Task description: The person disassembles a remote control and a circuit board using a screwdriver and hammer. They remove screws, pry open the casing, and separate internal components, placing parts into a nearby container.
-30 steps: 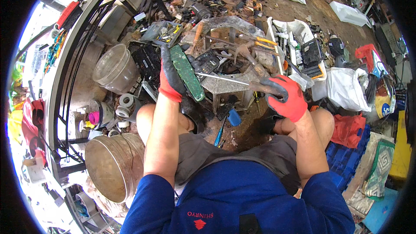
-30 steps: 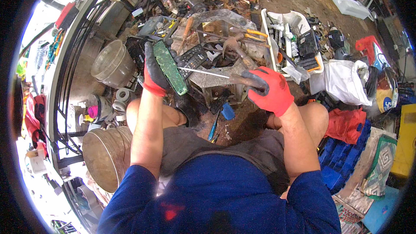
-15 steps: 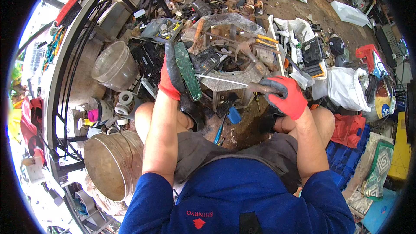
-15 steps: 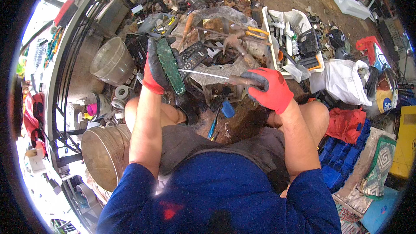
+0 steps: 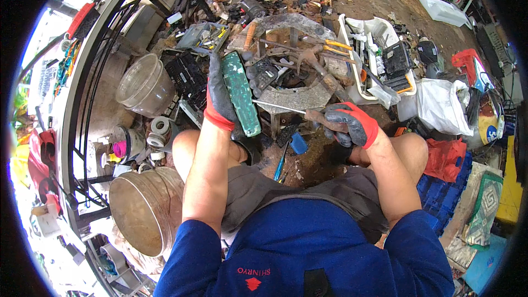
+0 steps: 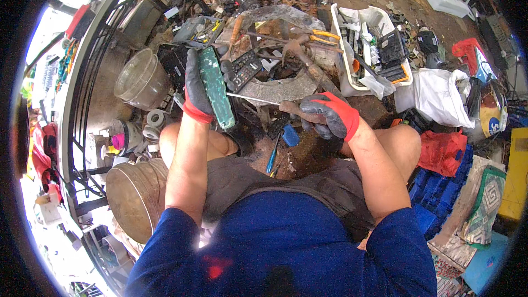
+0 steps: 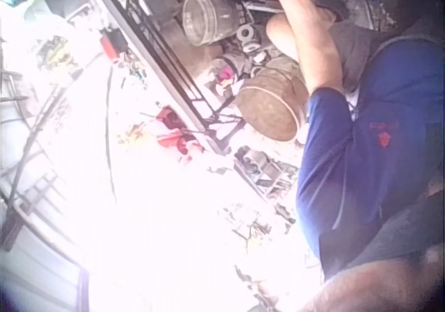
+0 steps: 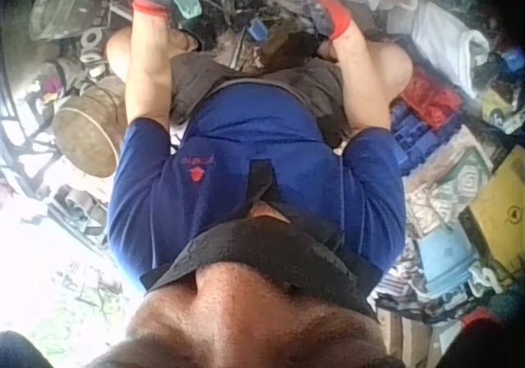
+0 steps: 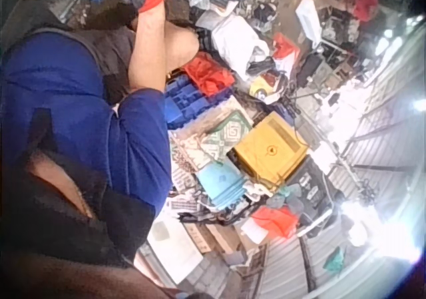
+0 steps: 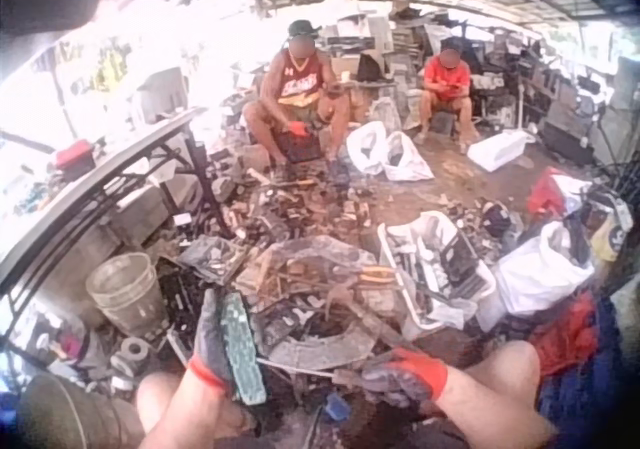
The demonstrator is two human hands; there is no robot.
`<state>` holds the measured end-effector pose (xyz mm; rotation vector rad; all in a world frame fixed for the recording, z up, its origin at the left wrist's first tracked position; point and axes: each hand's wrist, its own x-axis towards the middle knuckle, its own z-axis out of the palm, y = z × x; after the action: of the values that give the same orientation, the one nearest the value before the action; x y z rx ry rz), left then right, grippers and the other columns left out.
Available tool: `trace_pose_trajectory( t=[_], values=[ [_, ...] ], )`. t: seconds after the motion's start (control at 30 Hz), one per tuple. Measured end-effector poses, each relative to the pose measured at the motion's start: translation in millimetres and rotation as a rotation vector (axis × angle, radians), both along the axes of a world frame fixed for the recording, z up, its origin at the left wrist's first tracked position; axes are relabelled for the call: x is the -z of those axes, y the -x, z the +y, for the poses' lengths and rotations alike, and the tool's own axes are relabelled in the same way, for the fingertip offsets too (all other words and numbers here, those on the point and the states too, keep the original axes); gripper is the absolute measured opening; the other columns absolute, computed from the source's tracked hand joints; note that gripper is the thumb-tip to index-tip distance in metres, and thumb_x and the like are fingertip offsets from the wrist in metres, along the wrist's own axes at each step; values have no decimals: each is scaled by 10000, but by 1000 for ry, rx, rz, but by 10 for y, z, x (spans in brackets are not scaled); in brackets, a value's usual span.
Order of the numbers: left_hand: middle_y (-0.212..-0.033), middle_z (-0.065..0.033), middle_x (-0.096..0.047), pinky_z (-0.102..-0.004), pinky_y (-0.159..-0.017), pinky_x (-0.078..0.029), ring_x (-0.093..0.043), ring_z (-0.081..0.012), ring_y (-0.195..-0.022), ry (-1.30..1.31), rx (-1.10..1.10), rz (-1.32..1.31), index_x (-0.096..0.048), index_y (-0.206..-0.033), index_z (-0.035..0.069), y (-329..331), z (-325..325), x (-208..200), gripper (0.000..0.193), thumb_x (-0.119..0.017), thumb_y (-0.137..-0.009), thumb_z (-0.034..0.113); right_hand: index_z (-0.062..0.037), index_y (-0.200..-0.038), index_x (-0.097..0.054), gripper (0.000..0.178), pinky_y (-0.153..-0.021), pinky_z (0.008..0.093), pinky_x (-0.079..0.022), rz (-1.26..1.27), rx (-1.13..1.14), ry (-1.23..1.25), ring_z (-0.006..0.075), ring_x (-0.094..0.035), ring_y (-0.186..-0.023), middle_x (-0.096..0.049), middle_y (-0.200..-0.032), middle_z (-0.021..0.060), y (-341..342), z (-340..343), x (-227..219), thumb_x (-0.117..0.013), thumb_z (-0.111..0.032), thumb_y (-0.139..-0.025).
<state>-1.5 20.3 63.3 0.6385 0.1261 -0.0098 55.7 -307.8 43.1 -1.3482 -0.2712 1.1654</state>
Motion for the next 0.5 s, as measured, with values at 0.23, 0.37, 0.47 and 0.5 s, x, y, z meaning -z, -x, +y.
trace_pose_trajectory(
  t=[0.23,0.37,0.47,0.5],
  values=[
    [-843,-64,-637,-375,-679,-532,-619,-225,-737,29,-237,89,-649,-1088,81,-45,214,197,295,-595,-976,349,-30,-944,-683,320,-545,273,-454,-145,-35,-49,116,-585,-661,-644,-806,37,-34,76,-98,-588,-334,-971],
    [-856,-71,-674,-371,-693,-539,-653,-239,-764,-197,-419,76,-664,-1047,66,-51,309,198,250,-590,-968,291,-17,-1097,-644,366,-543,275,-466,-99,51,-95,129,-586,-602,-655,-827,72,-116,-6,24,-616,-342,-930],
    [-848,-74,-670,-367,-682,-539,-648,-233,-742,-150,-393,121,-660,-1048,62,-34,334,252,248,-587,-966,284,7,-1199,-603,399,-687,300,-515,-172,208,-130,166,-639,-764,-678,-955,108,-133,-48,93,-646,-278,-923],
    [-841,-75,-667,-366,-677,-539,-645,-232,-733,-130,-389,143,-659,-1046,61,-54,314,279,246,-587,-965,282,12,-1231,-585,417,-756,321,-524,-254,296,-132,196,-654,-847,-680,-1017,130,-203,-118,272,-656,-256,-920]
  ],
)
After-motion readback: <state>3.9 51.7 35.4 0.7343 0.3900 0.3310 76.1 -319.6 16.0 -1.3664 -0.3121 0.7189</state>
